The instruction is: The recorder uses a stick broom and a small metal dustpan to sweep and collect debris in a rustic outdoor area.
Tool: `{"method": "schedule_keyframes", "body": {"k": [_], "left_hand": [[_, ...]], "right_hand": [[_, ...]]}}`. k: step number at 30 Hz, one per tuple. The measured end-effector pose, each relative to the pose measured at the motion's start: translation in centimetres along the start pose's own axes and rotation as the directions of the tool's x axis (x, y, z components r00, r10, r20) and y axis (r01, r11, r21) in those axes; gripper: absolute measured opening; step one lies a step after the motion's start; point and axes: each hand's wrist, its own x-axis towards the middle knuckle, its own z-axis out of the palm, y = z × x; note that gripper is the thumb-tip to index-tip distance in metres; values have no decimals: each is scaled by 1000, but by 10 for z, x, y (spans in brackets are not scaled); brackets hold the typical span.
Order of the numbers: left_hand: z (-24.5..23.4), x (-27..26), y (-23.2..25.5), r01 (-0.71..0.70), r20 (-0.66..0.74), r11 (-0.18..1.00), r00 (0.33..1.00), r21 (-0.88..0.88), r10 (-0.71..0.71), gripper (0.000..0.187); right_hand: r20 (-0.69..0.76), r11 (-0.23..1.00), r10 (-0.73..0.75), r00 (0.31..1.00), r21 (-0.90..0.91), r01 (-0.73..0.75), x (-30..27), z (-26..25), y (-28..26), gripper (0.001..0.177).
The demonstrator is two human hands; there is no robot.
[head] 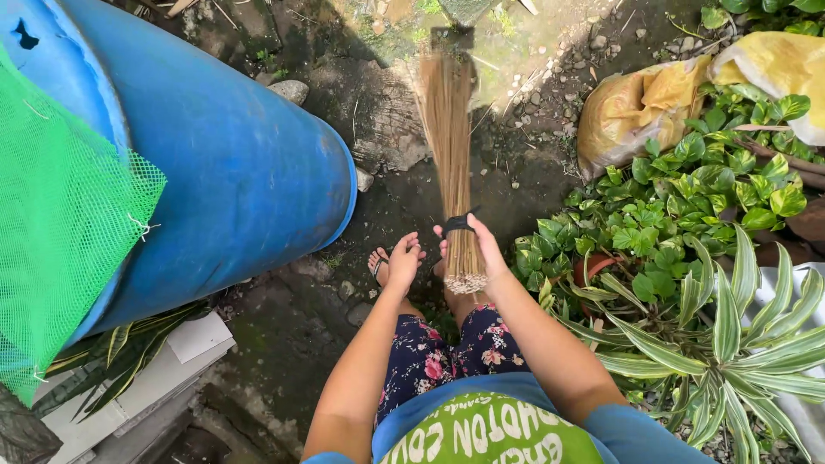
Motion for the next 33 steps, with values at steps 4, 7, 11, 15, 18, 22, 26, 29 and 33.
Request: {"method": "schedule_keyframes", "body": {"k": [4,7,11,15,18,22,26,29,33], "left_hand": [[-17,-5,1,-13,-27,999,1000,-49,12,40],[-35,-5,11,-124,-160,922,968,367,194,38],[-65,0,14,6,-88,999,996,41,-3,39],[-76,-2,28,-2,-12,999,1000,42,2,37],[-86,21,15,-4,39,992,999,123,-1,38],[-84,56,18,2,110,981,994,193,-24,36],[-94,58,58,-127,160,933,984,336,77,36],[-108,63,88,-98,154,946,987,309,52,34],[-123,77,115,-64,150,937,989,343,12,38]], "right_hand": [[78,993,109,991,34,-112,76,16,36,60],[205,934,287,936,157,-321,142,21,40,60],[158,960,173,972,194,-202,167,13,18,55],[124,875,-87,989,483,16,111,1,15,44],[-113,949,-142,983,267,167,70,19,46,47],[-130,958,-212,969,167,232,52,41,74,51],[67,951,-84,994,303,60,105,77,81,53],[180,955,-26,983,294,-29,177,95,72,50],[197,967,-112,974,249,61,238,90,38,48]]}}
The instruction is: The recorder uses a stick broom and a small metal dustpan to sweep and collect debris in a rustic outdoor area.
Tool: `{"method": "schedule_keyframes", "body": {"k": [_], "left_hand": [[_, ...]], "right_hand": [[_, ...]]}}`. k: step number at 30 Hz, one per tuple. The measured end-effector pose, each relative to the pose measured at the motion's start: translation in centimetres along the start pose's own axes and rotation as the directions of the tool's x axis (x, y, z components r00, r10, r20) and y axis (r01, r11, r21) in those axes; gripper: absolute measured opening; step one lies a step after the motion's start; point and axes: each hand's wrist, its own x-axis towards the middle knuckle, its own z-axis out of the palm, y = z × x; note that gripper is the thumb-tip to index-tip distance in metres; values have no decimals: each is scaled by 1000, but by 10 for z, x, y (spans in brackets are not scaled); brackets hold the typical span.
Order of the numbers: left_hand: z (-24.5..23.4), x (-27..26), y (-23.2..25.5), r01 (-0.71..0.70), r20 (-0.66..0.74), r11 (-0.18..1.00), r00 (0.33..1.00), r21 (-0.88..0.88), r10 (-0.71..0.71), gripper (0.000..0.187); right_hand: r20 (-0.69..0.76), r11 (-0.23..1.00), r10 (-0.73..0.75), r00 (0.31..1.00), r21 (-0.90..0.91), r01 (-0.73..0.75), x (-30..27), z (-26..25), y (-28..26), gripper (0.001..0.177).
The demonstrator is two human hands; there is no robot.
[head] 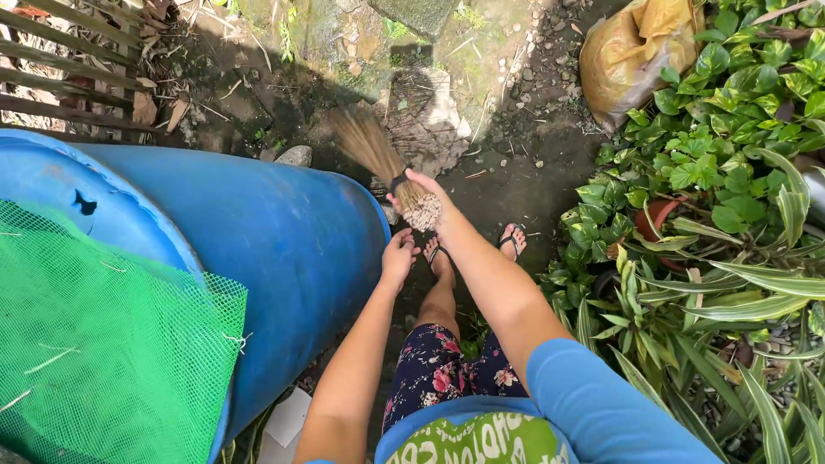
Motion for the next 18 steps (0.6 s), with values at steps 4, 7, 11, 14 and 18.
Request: {"method": "schedule_keyframes", "body": {"k": [4,7,11,14,18], "left_hand": [[-12,-3,13,16,31,1000,999,23,-17,39],[-3,10,16,24,78,999,997,48,-28,40],[24,31,-2,0,160,997,987,78,-13,39],[47,34,-3,-19,268,997,963,70,-1,40],[64,31,3,-29,383,997,924,71,0,39]], "right_hand": [[-15,956,-130,991,265,129,-47,-34,-60,52],[-147,954,-266,953,98,282,-113,-42,-78,50],[-258,933,-330,908,-232,273,-207,-44,-45,44],[-321,969,-243,915,-117,216,-260,-42,-16,48],[-326,998,-65,943,-3,67,-287,-45,0,50]]}}
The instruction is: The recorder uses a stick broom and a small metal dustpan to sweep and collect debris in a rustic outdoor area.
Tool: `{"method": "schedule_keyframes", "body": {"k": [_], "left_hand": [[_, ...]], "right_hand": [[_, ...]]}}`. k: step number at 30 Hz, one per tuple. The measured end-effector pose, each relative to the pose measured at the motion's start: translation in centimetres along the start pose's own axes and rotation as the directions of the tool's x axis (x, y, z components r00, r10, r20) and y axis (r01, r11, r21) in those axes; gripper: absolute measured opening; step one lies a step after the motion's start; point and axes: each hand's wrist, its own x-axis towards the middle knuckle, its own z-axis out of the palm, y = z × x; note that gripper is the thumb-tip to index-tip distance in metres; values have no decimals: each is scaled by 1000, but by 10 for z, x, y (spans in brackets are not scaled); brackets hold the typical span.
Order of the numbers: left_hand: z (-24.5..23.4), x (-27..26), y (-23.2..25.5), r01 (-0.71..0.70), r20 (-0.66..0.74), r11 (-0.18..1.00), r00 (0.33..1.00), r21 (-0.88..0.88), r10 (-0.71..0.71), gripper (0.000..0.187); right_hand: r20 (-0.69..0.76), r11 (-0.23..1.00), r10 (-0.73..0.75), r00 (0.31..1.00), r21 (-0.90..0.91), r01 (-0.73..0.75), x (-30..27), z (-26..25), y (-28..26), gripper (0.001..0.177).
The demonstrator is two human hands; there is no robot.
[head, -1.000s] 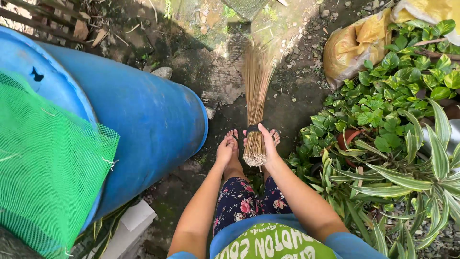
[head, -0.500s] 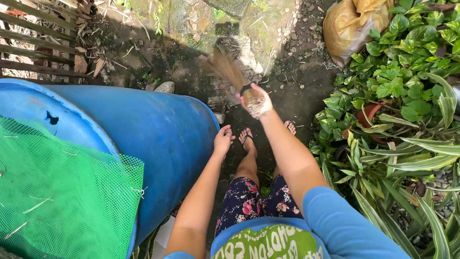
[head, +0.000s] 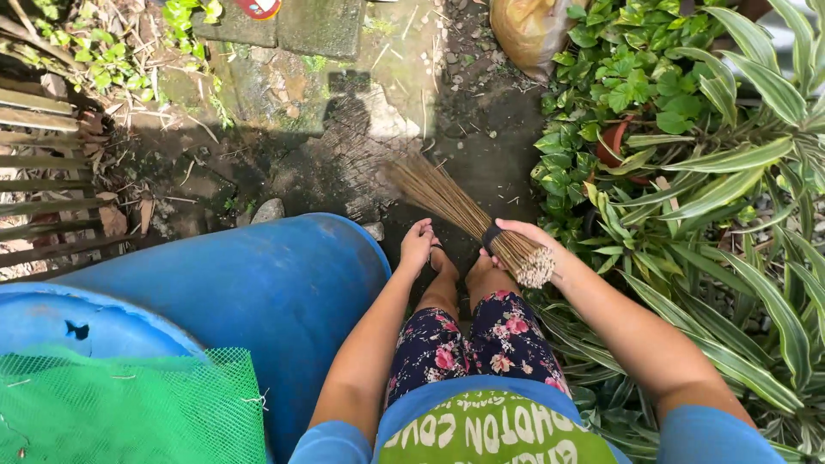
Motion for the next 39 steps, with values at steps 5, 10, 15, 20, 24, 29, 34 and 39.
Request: {"method": "schedule_keyframes", "body": {"k": [5,10,15,20,24,29,34,39], "left_hand": [[-10,14,5,-54,46,997,998,58,52,41],[-9,0,5,-89,50,982,995,166,81,40],[5,-3,-7,-8,103,990,995,142,-6,39],[48,-25,46,21,145,979,988,201,-51,41],[70,-28,75,-33,222,978,975,207,-14,40],[70,-35,101,-39,247,981,969,188,-9,42],[62,-33,115,-70,256,977,967,202,16,42],[49,-19,96,-5,209,982,977,188,-35,43]], "right_hand": [[-87,998,2,996,66,3,36,-11,-85,42],[-121,978,-166,979,-145,148,4,0,-98,45],[-174,907,-308,935,-352,233,-69,22,-93,51],[-185,967,-137,973,-240,90,-111,-16,-87,48],[-232,999,29,972,-8,-32,-79,-66,-66,39],[-325,999,33,945,33,-23,21,-113,-91,35],[-183,985,-172,968,-46,167,21,-55,-137,26],[-86,853,-432,898,-363,376,-45,24,-151,39]]}}
